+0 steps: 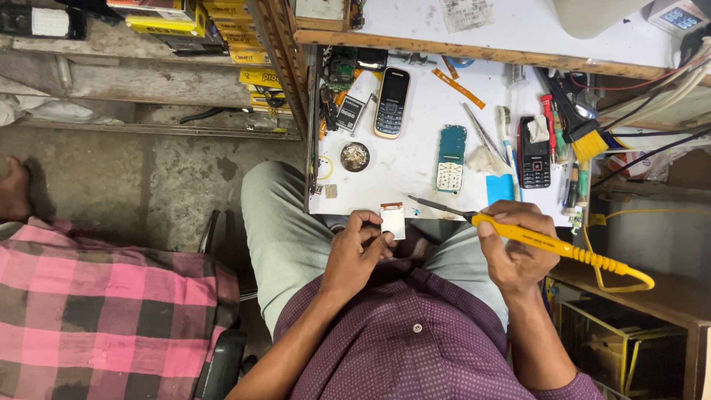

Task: The person sits at a cluttered repair bench and solders components on the keypad of a disassembled mobile phone using a soldering iron. They then hold a small phone display part, work on it with the soldering iron, and finally set the phone parts back on the bench.

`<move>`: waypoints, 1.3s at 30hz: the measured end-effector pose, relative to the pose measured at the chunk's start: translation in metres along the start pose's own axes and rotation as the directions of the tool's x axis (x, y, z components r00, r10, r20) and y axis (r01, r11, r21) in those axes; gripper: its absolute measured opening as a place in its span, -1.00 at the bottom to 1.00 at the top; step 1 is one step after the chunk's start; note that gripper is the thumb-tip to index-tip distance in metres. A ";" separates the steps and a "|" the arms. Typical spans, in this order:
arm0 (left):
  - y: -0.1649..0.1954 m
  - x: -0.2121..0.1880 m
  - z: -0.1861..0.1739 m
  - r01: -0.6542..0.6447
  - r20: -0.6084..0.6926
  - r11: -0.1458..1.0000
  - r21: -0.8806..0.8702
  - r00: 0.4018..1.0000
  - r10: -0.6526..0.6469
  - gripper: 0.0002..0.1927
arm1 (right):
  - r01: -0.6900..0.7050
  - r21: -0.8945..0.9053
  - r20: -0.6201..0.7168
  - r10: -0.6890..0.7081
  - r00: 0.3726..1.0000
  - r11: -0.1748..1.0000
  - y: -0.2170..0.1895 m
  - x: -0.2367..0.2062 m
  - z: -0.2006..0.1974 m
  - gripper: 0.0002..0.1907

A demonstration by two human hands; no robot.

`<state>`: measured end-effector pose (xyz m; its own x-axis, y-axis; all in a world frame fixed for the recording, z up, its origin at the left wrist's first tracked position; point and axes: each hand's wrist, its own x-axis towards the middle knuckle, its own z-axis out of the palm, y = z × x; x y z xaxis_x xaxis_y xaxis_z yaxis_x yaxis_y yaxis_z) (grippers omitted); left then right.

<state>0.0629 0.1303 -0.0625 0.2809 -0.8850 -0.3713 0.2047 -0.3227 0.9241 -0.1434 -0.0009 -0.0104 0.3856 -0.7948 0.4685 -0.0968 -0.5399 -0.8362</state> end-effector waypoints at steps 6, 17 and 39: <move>-0.002 -0.004 -0.003 0.021 0.044 0.995 0.102 0.999 -0.026 -0.69 | -0.022 -0.011 -0.005 0.022 1.000 1.000 0.000 -0.014 -0.006 -0.73; -0.003 -0.006 -0.003 0.004 0.078 0.985 0.172 0.997 -0.017 -0.69 | -0.009 -0.045 0.035 0.011 0.999 0.999 0.001 -0.025 -0.008 -0.73; -0.002 -0.004 -0.005 -0.001 0.082 0.987 0.163 0.997 -0.013 -0.68 | 0.021 -0.094 0.101 -0.011 0.995 0.995 0.003 -0.023 -0.003 -0.73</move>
<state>0.0655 0.1365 -0.0631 0.2003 -0.9055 -0.3742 0.0489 -0.3722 0.9268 -0.1549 0.0147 -0.0229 0.4771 -0.7568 0.4468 -0.1744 -0.5798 -0.7959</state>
